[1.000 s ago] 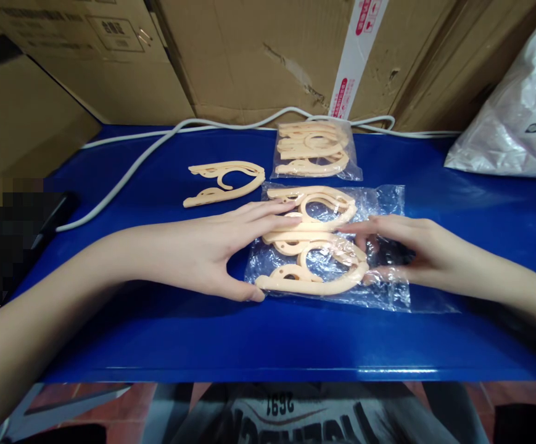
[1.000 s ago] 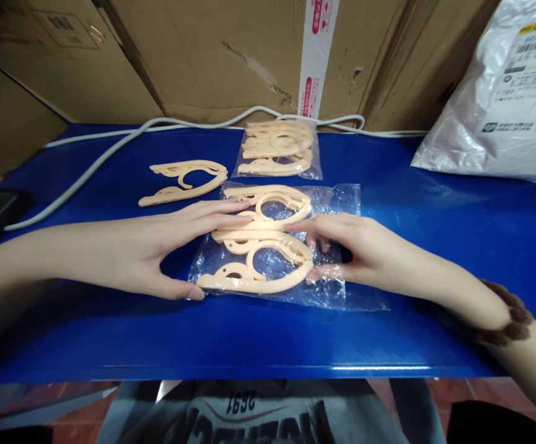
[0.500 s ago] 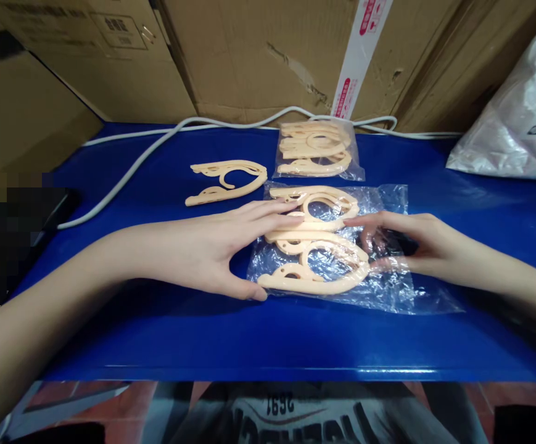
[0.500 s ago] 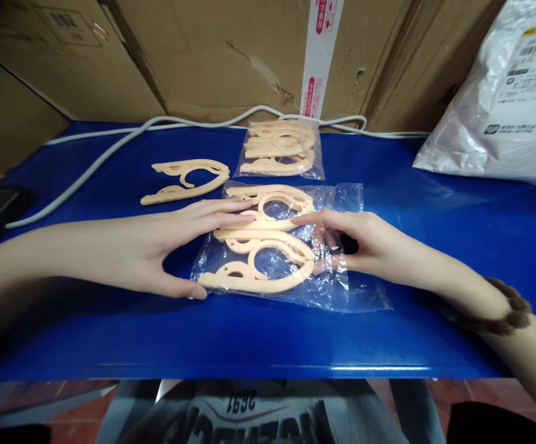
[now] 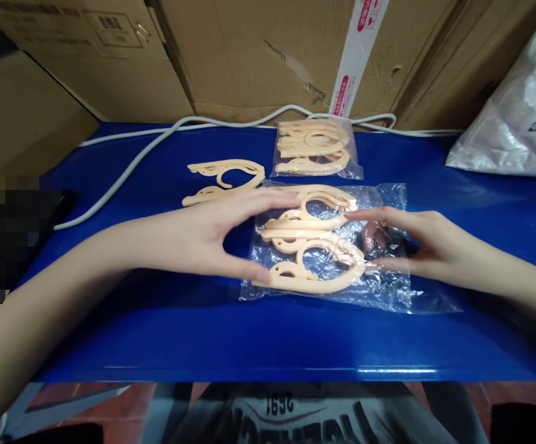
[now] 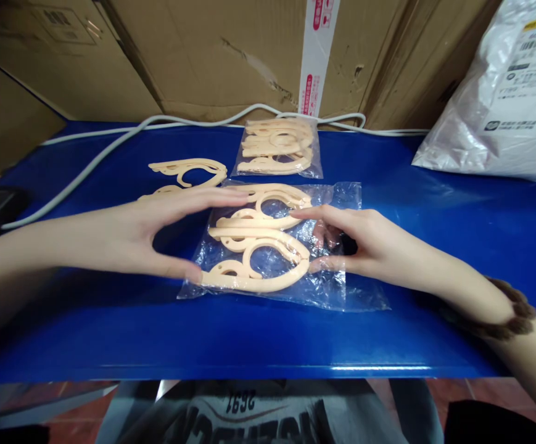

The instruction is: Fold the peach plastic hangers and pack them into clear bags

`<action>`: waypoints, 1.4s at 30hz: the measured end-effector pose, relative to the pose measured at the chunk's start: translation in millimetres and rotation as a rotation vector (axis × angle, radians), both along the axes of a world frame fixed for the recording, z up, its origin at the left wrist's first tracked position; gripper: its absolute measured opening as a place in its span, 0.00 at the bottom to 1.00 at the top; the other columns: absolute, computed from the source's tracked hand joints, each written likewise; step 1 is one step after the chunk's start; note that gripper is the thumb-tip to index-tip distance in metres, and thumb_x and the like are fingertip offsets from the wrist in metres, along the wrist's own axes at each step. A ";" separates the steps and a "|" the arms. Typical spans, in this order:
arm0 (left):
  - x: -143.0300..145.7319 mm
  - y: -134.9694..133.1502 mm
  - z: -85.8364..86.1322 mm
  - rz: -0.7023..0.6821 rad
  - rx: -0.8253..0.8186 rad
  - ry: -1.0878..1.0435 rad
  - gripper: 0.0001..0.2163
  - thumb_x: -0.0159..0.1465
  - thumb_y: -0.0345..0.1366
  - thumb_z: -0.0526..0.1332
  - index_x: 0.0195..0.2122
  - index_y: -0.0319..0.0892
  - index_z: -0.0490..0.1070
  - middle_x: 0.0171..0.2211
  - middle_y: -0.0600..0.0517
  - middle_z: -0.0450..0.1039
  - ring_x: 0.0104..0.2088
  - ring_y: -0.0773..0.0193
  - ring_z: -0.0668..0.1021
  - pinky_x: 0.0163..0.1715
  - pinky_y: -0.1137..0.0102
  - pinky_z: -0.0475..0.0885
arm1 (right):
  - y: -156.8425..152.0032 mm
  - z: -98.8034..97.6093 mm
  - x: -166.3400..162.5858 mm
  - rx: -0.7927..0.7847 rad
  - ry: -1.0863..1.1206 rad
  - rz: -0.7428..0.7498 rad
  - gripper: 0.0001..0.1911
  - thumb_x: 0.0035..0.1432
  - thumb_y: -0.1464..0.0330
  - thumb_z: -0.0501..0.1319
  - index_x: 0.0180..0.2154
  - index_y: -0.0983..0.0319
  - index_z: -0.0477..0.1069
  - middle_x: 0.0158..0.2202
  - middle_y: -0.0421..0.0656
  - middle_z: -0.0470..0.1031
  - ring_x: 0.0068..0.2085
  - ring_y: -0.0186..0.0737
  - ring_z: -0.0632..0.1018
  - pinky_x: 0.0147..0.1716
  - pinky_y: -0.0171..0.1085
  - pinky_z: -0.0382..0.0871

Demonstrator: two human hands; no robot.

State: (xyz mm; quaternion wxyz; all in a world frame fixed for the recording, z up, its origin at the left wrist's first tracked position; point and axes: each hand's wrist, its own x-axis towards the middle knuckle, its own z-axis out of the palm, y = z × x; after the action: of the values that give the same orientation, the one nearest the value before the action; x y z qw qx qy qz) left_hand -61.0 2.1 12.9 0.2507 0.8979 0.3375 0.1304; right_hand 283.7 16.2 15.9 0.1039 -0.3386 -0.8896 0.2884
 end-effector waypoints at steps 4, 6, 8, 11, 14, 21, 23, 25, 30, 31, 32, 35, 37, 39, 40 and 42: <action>-8.2 18.6 -6.6 0.241 0.232 -0.169 0.27 0.68 0.55 0.61 0.64 0.49 0.68 0.65 0.51 0.70 0.64 0.54 0.72 0.67 0.56 0.68 | 1.2 2.2 4.2 0.012 0.023 -0.011 0.31 0.65 0.57 0.63 0.66 0.57 0.65 0.37 0.41 0.79 0.35 0.39 0.80 0.34 0.37 0.73; -17.7 30.0 -12.2 0.371 0.352 -0.119 0.28 0.70 0.57 0.57 0.63 0.42 0.69 0.64 0.46 0.69 0.65 0.53 0.71 0.69 0.54 0.64 | 3.2 2.4 7.0 0.026 0.044 -0.021 0.30 0.65 0.59 0.63 0.66 0.57 0.66 0.37 0.41 0.80 0.36 0.39 0.80 0.36 0.37 0.73; -28.3 40.1 -19.2 0.462 0.415 -0.016 0.33 0.70 0.59 0.54 0.65 0.36 0.66 0.68 0.40 0.64 0.69 0.49 0.65 0.71 0.52 0.58 | 5.4 2.1 9.4 0.033 0.059 -0.038 0.30 0.66 0.59 0.63 0.66 0.57 0.66 0.36 0.41 0.80 0.36 0.39 0.80 0.36 0.38 0.73; -39.8 50.3 -30.5 0.544 0.335 0.141 0.38 0.71 0.60 0.49 0.70 0.32 0.59 0.74 0.37 0.52 0.74 0.45 0.55 0.73 0.49 0.51 | 7.7 1.3 10.6 0.035 0.063 -0.058 0.30 0.65 0.58 0.63 0.65 0.58 0.67 0.36 0.41 0.80 0.35 0.39 0.80 0.36 0.38 0.73; -42.4 55.2 -38.9 0.598 0.203 0.245 0.36 0.72 0.60 0.46 0.73 0.39 0.55 0.76 0.42 0.46 0.75 0.45 0.49 0.73 0.49 0.47 | 7.9 0.9 9.6 0.038 0.054 -0.059 0.30 0.65 0.58 0.63 0.65 0.58 0.67 0.36 0.41 0.80 0.35 0.39 0.80 0.36 0.38 0.73; -33.6 53.3 -39.5 0.590 0.143 0.316 0.38 0.71 0.62 0.41 0.74 0.42 0.52 0.75 0.47 0.51 0.74 0.45 0.54 0.73 0.48 0.50 | 6.1 2.1 7.8 0.032 0.039 -0.062 0.29 0.66 0.57 0.62 0.65 0.57 0.67 0.36 0.41 0.80 0.36 0.40 0.80 0.36 0.38 0.73; -32.5 49.8 -35.5 0.593 0.143 0.346 0.42 0.68 0.66 0.44 0.74 0.41 0.52 0.74 0.46 0.51 0.74 0.42 0.55 0.72 0.48 0.53 | 5.9 2.8 8.1 0.035 0.037 -0.059 0.29 0.66 0.57 0.62 0.65 0.57 0.67 0.37 0.41 0.80 0.36 0.40 0.80 0.36 0.38 0.73; -33.8 46.4 -31.4 0.597 0.143 0.378 0.48 0.63 0.70 0.49 0.75 0.41 0.51 0.74 0.44 0.51 0.73 0.39 0.57 0.71 0.47 0.56 | 5.8 3.3 8.4 0.037 0.033 -0.060 0.29 0.66 0.57 0.62 0.65 0.57 0.67 0.38 0.41 0.80 0.36 0.40 0.80 0.36 0.38 0.73; -43.5 46.2 -30.0 0.598 0.251 0.331 0.45 0.58 0.71 0.57 0.72 0.51 0.58 0.67 0.46 0.66 0.66 0.34 0.69 0.63 0.43 0.67 | 6.0 3.2 8.1 0.027 0.040 -0.082 0.29 0.64 0.56 0.63 0.64 0.57 0.69 0.37 0.42 0.81 0.36 0.41 0.80 0.36 0.39 0.73; -44.8 47.0 -31.5 0.596 0.286 0.314 0.44 0.57 0.71 0.58 0.70 0.50 0.62 0.63 0.45 0.70 0.63 0.34 0.72 0.60 0.41 0.69 | 5.9 3.0 7.9 0.029 0.045 -0.086 0.29 0.64 0.56 0.63 0.64 0.57 0.69 0.37 0.42 0.81 0.36 0.41 0.80 0.36 0.40 0.73; -45.5 47.6 -33.4 0.594 0.321 0.303 0.43 0.57 0.71 0.58 0.67 0.49 0.65 0.59 0.44 0.74 0.59 0.33 0.75 0.57 0.40 0.71 | 5.8 2.8 7.7 0.034 0.050 -0.089 0.29 0.64 0.57 0.63 0.64 0.57 0.69 0.37 0.42 0.81 0.36 0.41 0.80 0.37 0.40 0.73; -44.9 46.4 -39.6 0.586 0.439 0.290 0.37 0.59 0.68 0.58 0.62 0.47 0.71 0.48 0.44 0.77 0.49 0.39 0.79 0.50 0.43 0.74 | 5.3 2.9 7.0 0.063 0.058 -0.096 0.29 0.65 0.57 0.62 0.64 0.57 0.68 0.37 0.42 0.80 0.36 0.41 0.79 0.38 0.40 0.72; -43.6 44.5 -42.8 0.570 0.514 0.261 0.32 0.62 0.64 0.58 0.60 0.49 0.71 0.45 0.45 0.77 0.47 0.43 0.79 0.49 0.47 0.75 | 4.7 3.9 6.6 0.105 0.039 -0.108 0.28 0.66 0.57 0.61 0.64 0.58 0.68 0.36 0.41 0.79 0.35 0.40 0.78 0.37 0.39 0.71; -41.9 43.3 -43.9 0.557 0.531 0.215 0.31 0.61 0.62 0.59 0.58 0.49 0.71 0.44 0.45 0.77 0.48 0.44 0.78 0.50 0.48 0.74 | 4.0 5.9 6.8 0.155 -0.003 -0.120 0.27 0.67 0.58 0.60 0.64 0.59 0.67 0.34 0.40 0.77 0.33 0.38 0.77 0.35 0.37 0.69; -40.5 42.8 -43.2 0.558 0.516 0.192 0.31 0.60 0.63 0.59 0.58 0.49 0.72 0.45 0.45 0.76 0.49 0.43 0.78 0.50 0.47 0.73 | 3.6 7.1 7.2 0.189 -0.026 -0.128 0.26 0.68 0.59 0.59 0.64 0.59 0.66 0.34 0.40 0.77 0.33 0.38 0.76 0.35 0.37 0.68; -35.6 41.1 -38.5 0.588 0.464 0.169 0.33 0.58 0.64 0.60 0.58 0.50 0.72 0.49 0.45 0.74 0.51 0.41 0.76 0.52 0.46 0.71 | 2.8 9.5 8.3 0.284 -0.063 -0.128 0.24 0.69 0.62 0.58 0.64 0.59 0.66 0.36 0.42 0.76 0.35 0.39 0.76 0.38 0.39 0.67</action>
State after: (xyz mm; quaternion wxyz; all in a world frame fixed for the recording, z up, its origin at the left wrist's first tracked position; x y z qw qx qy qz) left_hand -96.5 43.2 -25.5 -0.0361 0.8032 0.5617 0.1952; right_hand 292.0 18.9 25.3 0.1410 -0.3852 -0.9009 0.1419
